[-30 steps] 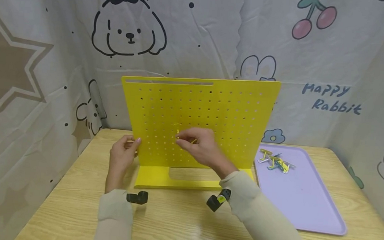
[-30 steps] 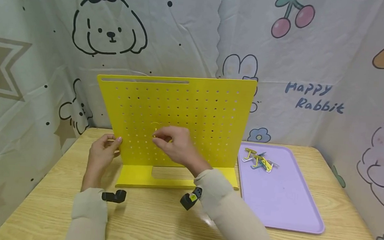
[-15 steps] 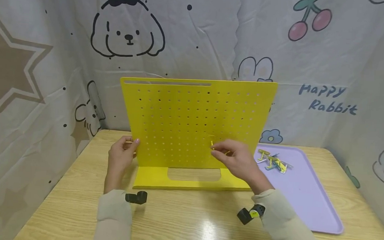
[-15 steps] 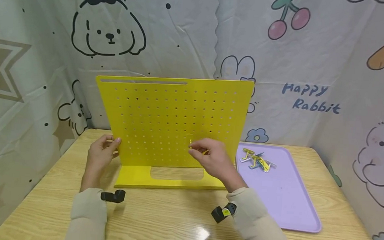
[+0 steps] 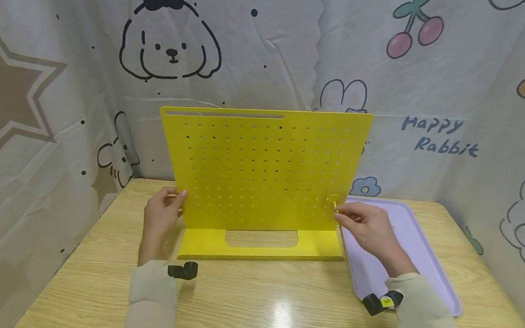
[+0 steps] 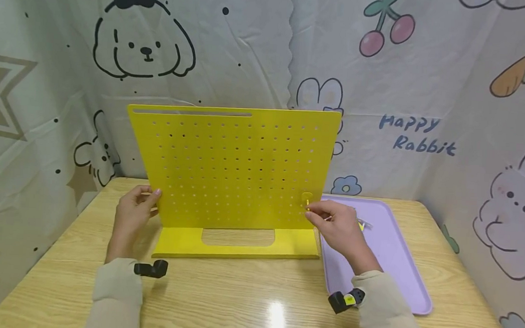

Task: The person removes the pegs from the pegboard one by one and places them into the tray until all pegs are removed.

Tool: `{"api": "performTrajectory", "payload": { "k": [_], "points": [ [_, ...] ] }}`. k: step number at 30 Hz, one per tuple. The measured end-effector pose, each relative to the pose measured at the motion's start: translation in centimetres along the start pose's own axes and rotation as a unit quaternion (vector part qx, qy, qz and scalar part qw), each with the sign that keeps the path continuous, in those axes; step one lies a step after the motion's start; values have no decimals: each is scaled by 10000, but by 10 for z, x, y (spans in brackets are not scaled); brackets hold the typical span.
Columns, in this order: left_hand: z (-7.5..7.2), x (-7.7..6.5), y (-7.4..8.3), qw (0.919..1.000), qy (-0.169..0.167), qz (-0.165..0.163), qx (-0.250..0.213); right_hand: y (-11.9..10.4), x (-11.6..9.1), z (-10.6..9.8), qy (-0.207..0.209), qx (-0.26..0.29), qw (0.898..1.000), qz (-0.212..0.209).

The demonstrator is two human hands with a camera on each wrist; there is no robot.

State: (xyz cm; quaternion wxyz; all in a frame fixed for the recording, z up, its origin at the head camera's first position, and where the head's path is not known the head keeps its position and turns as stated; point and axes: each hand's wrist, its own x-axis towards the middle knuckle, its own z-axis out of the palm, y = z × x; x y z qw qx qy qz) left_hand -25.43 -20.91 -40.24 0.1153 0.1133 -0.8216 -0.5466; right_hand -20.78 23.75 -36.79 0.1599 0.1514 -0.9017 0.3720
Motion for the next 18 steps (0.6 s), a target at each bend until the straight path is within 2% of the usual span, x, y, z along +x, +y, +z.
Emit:
{"api": "performTrajectory", "payload": {
  "k": [8, 18],
  "points": [
    [-1, -1, 0, 10000, 32, 16, 19, 25, -1, -18, -29, -354, 9976, 596],
    [0, 0, -1, 9999, 35, 107, -19, 58, 3, -25, -307, -782, 9892, 1198]
  ]
}}
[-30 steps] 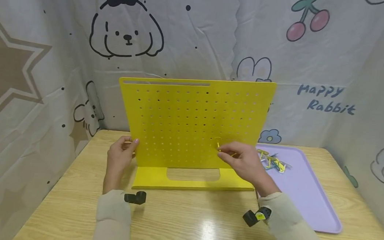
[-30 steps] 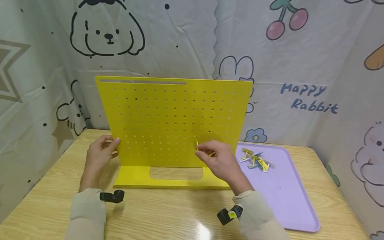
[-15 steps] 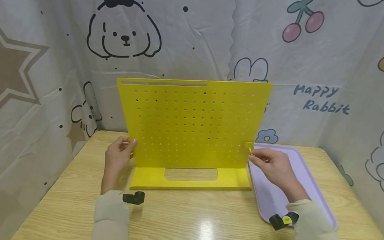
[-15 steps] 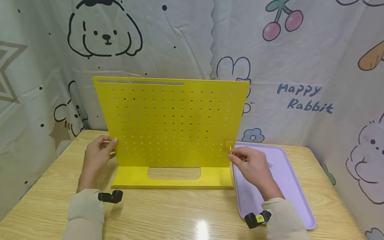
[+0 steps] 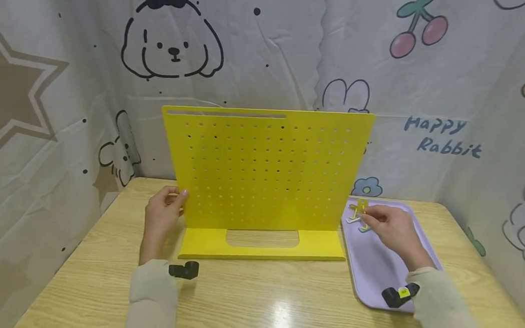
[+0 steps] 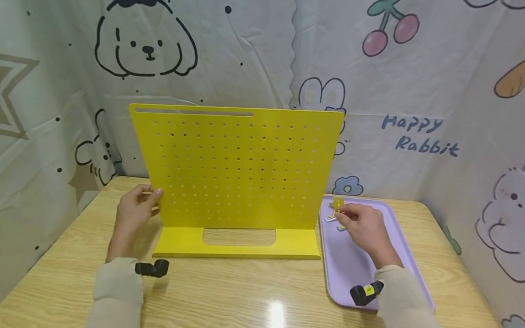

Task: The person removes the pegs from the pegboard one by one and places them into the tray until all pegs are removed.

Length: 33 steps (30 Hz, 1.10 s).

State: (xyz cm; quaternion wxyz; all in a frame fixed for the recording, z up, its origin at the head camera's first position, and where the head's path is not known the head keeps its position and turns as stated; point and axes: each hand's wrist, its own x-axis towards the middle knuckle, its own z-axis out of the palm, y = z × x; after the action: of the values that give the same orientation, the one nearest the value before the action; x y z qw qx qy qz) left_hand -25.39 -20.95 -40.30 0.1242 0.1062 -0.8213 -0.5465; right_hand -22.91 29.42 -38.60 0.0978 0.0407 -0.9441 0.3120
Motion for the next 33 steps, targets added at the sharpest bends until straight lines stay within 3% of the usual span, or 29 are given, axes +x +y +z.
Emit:
{"api": "performTrajectory", "payload": {
  "k": [13, 20, 27, 33],
  "points": [
    [2, -2, 1, 9999, -33, 105, -65, 25, 16, 6, -48, -503, 9987, 52],
    [5, -2, 1, 9999, -46, 100, -109, 34, 18, 11, -43, -1049, 9943, -202],
    [6, -2, 1, 9999, -44, 116, -86, 35, 20, 18, -354, -1212, 9916, 264],
    [6, -2, 1, 9999, -74, 80, -89, 33, 19, 19, -388, -1136, 9925, 240]
  ]
}}
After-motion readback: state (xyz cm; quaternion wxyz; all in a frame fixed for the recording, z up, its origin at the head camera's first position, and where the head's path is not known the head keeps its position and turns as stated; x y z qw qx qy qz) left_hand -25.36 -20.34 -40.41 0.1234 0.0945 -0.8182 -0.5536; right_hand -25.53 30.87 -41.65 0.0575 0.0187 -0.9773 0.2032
